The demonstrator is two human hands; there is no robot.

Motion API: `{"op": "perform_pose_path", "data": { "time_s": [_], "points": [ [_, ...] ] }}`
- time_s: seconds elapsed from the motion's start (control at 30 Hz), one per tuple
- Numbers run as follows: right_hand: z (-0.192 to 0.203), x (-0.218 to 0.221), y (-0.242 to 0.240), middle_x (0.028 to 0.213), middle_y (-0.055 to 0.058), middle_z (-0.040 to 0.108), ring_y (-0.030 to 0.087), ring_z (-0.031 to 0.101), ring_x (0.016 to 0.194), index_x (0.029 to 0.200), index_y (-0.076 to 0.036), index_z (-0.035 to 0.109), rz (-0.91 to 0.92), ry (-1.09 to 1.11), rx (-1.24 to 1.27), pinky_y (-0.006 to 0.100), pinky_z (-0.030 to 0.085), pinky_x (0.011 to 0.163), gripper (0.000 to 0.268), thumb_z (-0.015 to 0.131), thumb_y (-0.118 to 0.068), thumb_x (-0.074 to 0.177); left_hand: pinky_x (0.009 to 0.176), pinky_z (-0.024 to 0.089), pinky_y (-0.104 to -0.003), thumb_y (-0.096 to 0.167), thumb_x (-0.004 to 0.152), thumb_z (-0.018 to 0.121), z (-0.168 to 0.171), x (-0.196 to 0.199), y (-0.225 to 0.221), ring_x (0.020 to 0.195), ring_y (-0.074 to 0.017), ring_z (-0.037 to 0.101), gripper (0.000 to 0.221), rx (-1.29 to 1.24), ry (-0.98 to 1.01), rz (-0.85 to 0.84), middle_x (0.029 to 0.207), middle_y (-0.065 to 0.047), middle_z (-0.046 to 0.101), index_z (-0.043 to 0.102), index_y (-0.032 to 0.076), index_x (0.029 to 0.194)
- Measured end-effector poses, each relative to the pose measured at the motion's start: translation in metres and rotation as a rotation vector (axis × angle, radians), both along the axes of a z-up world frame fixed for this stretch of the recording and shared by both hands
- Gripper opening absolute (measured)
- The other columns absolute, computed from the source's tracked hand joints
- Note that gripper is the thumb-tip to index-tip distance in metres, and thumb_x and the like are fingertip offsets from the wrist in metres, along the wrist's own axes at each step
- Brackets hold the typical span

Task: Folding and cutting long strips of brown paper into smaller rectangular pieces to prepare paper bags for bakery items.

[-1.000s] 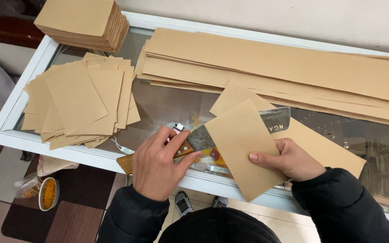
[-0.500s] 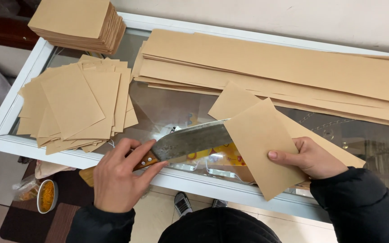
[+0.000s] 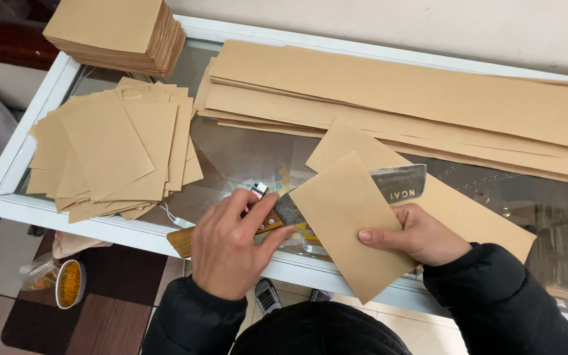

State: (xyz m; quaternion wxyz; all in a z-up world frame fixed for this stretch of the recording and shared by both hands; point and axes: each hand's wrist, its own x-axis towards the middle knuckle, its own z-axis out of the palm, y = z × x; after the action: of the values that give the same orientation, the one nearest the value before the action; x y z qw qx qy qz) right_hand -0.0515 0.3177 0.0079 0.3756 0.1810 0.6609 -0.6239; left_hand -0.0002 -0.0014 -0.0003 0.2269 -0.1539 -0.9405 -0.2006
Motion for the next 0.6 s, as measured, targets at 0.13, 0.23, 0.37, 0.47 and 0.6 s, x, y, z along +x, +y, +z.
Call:
{"op": "perform_pose_path", "data": {
  "time_s": [0.13,0.23,0.37,0.47,0.6],
  "points": [
    [0.011,0.001,0.002,0.114,0.031,0.092,0.045,0.084,0.095,0.110,0.018,0.088,-0.019,-0.047,0.086,0.049,0.064,0.082,0.039,0.088,-0.011,0.084,0.060,0.050,-0.044,0.050,0.095,0.094,0.000,0.003,-0.006,0.077,-0.0262,0.062,0.050,0.007,-0.004,-0.019,0.107,-0.003,0.064,0.082,0.014,0.127],
    [0.004,0.000,0.014,0.115,0.034,0.091,0.047,0.083,0.095,0.114,0.021,0.087,-0.050,-0.035,0.017,0.053,0.066,0.085,0.038,0.085,-0.006,0.086,0.053,0.046,-0.040,0.058,0.095,0.090,-0.005,0.006,-0.020,0.068,-0.0211,0.056,0.055,-0.036,-0.014,0.016,0.103,-0.002,0.065,0.082,0.015,0.128],
    [0.002,0.002,0.034,0.104,0.034,0.089,0.047,0.080,0.083,0.103,0.020,0.084,-0.066,-0.013,0.078,0.046,0.051,0.061,0.037,0.088,-0.012,0.086,0.058,0.054,-0.041,0.059,0.092,0.091,-0.004,0.015,-0.045,0.075,-0.0224,0.064,0.057,-0.057,-0.041,0.062,0.103,-0.002,0.065,0.083,0.019,0.131],
    [0.008,0.002,0.039,0.106,0.034,0.089,0.047,0.080,0.084,0.106,0.019,0.084,-0.081,-0.017,0.118,0.046,0.050,0.061,0.036,0.087,-0.011,0.087,0.061,0.053,-0.043,0.058,0.091,0.093,-0.007,0.020,-0.061,0.076,-0.0249,0.065,0.053,-0.052,-0.021,0.093,0.105,-0.002,0.065,0.085,0.019,0.126],
    [0.011,0.002,0.039,0.109,0.034,0.089,0.049,0.082,0.093,0.107,0.021,0.085,-0.096,-0.037,0.136,0.054,0.062,0.077,0.035,0.086,-0.009,0.088,0.061,0.052,-0.043,0.057,0.092,0.092,-0.006,0.026,-0.062,0.075,-0.0245,0.064,0.051,-0.050,-0.006,0.105,0.104,-0.002,0.063,0.086,0.018,0.125]
  ]
}}
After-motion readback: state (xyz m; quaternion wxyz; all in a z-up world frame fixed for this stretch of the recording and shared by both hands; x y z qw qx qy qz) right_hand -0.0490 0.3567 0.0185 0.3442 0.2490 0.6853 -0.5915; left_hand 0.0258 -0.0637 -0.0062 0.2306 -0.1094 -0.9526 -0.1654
